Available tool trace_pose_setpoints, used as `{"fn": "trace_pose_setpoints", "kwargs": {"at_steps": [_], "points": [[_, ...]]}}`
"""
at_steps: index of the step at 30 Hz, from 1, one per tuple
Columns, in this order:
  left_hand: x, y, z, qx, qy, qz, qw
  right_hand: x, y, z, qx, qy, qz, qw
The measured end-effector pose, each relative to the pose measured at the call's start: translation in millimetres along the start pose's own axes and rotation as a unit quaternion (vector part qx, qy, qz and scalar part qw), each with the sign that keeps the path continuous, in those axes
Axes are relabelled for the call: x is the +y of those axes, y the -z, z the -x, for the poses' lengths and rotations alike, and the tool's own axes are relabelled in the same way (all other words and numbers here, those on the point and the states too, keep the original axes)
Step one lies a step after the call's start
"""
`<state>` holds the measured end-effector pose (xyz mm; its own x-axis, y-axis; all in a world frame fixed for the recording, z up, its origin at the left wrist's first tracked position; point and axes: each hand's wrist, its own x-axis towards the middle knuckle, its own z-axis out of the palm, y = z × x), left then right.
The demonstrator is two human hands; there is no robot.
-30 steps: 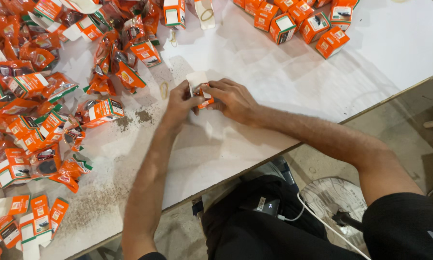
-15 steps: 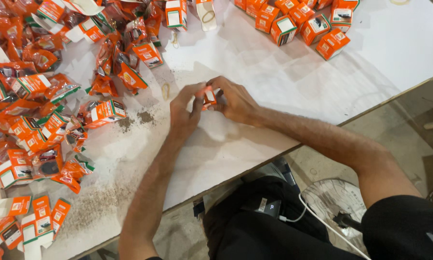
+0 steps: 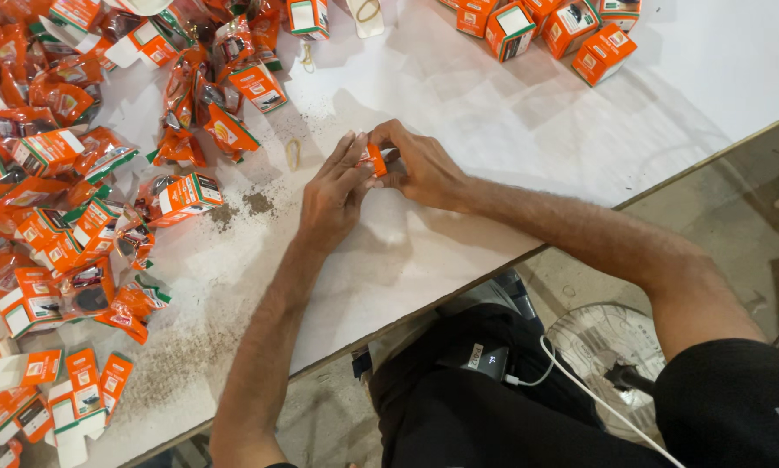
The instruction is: The person picks flat orange cardboard boxes one at a time from a pile on the table, folds the flaps and sides to form each box, and places the finished boxes in a stack on the table.
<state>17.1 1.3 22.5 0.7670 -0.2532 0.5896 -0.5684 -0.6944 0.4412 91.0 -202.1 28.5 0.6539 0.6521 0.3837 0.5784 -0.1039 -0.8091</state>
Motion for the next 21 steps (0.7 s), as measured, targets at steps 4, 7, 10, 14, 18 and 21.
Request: {"fn": "trace_pose_setpoints", "kwargs": {"at_steps": [4,7,10,14,18,21], "points": [[-1,6,2,-0.05,-0.015,0.008,0.999,2,0,1,0.0,0.063,0.078,0.995],[-12,9,-3,-0.045,-0.035,-0.04,0.998,3,7,-1,-0.001,0.087,0.145,0.986],[-48,26,-26,0.031,-0.021,-0.131,0.991,8,27,-10,0.121,0.095,0.314,0.937],[-94,50,-66,0.19,0.081,-0.304,0.93,13,34,-12,0.155,0.093,0.321,0.93],[-74,24,-88,-0.011,0.28,-0.333,0.9,18,14,-11,0.058,0.09,0.212,0.971],[-16,-22,-60,0.012,0.21,-0.071,0.975,22,2,-12,0.042,0.113,0.202,0.972]]}}
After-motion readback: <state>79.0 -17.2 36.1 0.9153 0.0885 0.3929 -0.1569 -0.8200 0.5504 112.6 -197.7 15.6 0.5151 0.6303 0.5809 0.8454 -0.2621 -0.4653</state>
